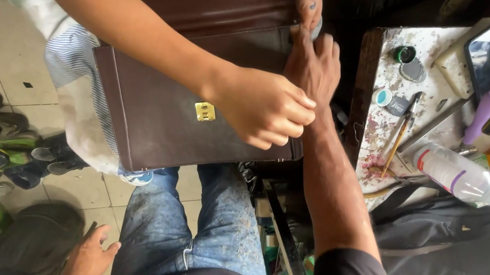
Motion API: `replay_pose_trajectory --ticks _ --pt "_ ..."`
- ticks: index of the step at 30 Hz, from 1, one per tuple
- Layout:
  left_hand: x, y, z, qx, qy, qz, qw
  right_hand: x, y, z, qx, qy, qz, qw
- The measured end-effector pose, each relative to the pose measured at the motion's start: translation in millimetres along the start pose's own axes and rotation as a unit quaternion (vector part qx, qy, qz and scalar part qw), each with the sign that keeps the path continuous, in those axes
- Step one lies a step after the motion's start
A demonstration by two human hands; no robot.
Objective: A person applies dye or paint to a leather briefcase and uses a brush to treat small leather components at a repair bench.
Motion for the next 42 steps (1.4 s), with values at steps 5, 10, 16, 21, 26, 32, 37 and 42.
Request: replay_pose_trajectory --ticks 5,10,16,21,26,32,37,42 --pt "3 8 3 -0.027 0.057 -0.011 0.998 21 -11 11 -0.04 -0.031 -0.006 0.999" --pt "-3 -17 -12 0.01 0.008 -0.006 1.0 11 6 -14 -0.038 -0.019 -0.05 0.998" --pt "-1 -13 -6 -0.008 0.039 0.013 0.999 10 15 -22 -0.156 -0.039 -0.053 0.986" --pt "-17 -33 -22 0.037 0.01 0.017 0.999 -12 5 -44 -0.096 0.117 -0.093 0.984" --pt "-24 -9 -8 0.03 -0.014 0.049 0.998 4 44 46 -0.403 -0.021 0.005 0.915" --pt "-34 -16 -24 0.03 -0.013 -0.002 0.999 -1 37 -31 -0.175 0.043 -0.115 0.977" --pt "-47 -4 -18 0.063 -0.033 0.0 0.997 19 6 8 -0.167 0.11 -0.156 0.967" --pt "-39 12 -3 0.026 -0.012 0.052 0.998 8 112 134 -0.313 0.002 -0.162 0.936"
Point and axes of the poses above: each hand's wrist, its own z-axis away from the middle knuckle, its own y-axis out of the back of the hand, x = y × z, the point moved 2 cm from there along -z, towards the middle knuckle, and after that the axes turned 12 degrees about -z, right-handed, at the moved point
